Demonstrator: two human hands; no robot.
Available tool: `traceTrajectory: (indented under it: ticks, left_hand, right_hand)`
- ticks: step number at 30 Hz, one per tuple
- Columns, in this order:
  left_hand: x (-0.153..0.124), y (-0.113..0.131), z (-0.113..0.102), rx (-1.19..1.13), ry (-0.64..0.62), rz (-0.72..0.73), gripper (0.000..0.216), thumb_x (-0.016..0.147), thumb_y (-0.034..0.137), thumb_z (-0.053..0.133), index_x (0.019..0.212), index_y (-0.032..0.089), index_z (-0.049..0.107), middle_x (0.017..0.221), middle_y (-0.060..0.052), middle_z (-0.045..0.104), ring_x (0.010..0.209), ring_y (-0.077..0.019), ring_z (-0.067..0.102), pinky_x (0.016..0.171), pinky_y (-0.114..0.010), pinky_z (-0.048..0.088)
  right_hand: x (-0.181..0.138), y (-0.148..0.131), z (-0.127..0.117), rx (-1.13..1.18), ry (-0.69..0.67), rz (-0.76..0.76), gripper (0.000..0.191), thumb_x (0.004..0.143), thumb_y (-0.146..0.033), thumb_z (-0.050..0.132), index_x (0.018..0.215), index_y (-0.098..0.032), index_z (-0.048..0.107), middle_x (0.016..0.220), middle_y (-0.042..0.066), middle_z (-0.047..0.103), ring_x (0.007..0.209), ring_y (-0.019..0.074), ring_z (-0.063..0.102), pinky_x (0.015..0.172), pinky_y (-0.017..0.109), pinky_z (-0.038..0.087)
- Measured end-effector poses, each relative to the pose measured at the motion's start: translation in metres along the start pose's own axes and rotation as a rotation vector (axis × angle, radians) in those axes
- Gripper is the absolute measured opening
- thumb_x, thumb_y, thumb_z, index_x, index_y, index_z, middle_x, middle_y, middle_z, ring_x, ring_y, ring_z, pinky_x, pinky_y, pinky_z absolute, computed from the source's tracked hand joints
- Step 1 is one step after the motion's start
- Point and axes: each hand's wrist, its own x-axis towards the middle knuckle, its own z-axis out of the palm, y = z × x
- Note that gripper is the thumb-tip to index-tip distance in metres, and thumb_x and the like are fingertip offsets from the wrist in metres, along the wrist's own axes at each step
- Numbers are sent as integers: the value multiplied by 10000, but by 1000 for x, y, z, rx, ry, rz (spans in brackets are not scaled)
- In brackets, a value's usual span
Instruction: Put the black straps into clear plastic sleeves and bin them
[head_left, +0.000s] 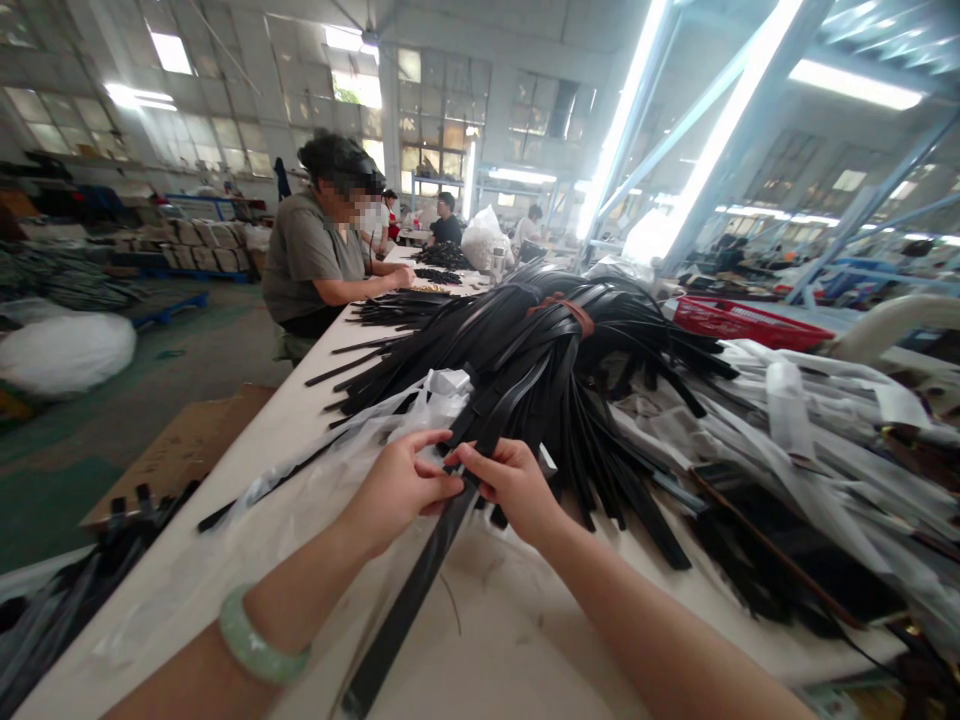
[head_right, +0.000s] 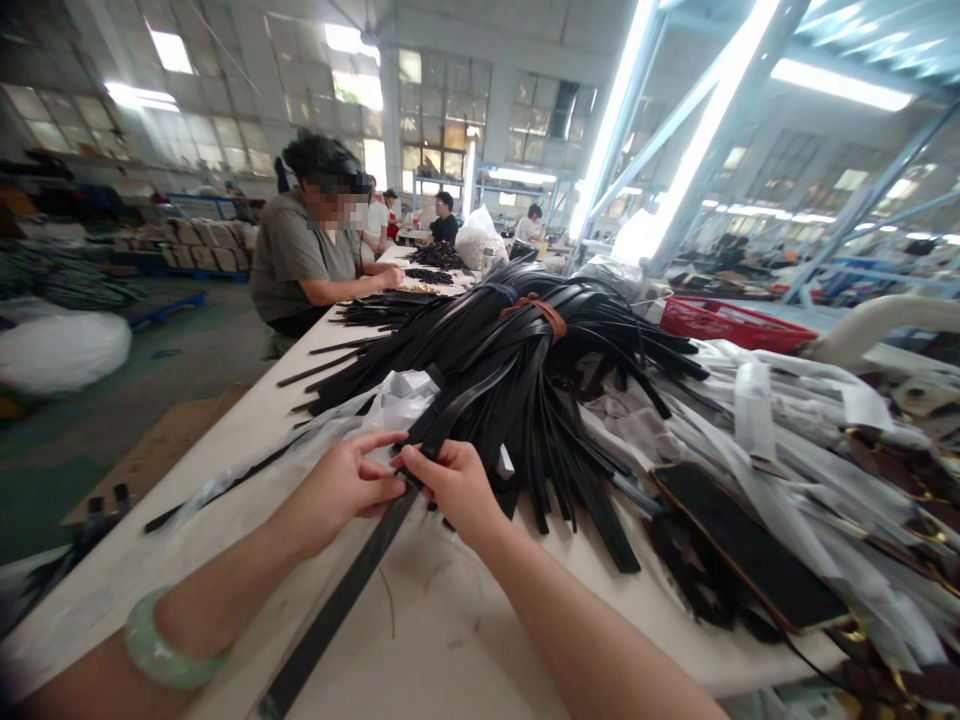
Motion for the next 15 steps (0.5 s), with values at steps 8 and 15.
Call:
traceTrajectory:
  ticks: [8, 15]
  left_hand:
    - [-3, -1, 4, 37, -20, -38, 836, 569, 254, 849, 1302, 75, 490, 578, 22, 658, 488, -117, 582, 484, -209, 437]
    - [-1, -3, 1, -53, 19, 26, 765, 626, 199, 815, 1302, 79, 478, 592, 26, 666, 515, -123, 613, 540, -241, 505]
  right_hand:
    - [16, -11, -23, 194, 284, -43, 389, 690, -508, 734, 732, -122, 710, 391, -96, 279, 350, 39, 181, 355, 215, 82]
    - [0, -1, 1, 56, 52, 24, 498, 706, -579, 711, 810, -94, 739, 433, -67, 357, 388, 44, 251, 371, 211, 128]
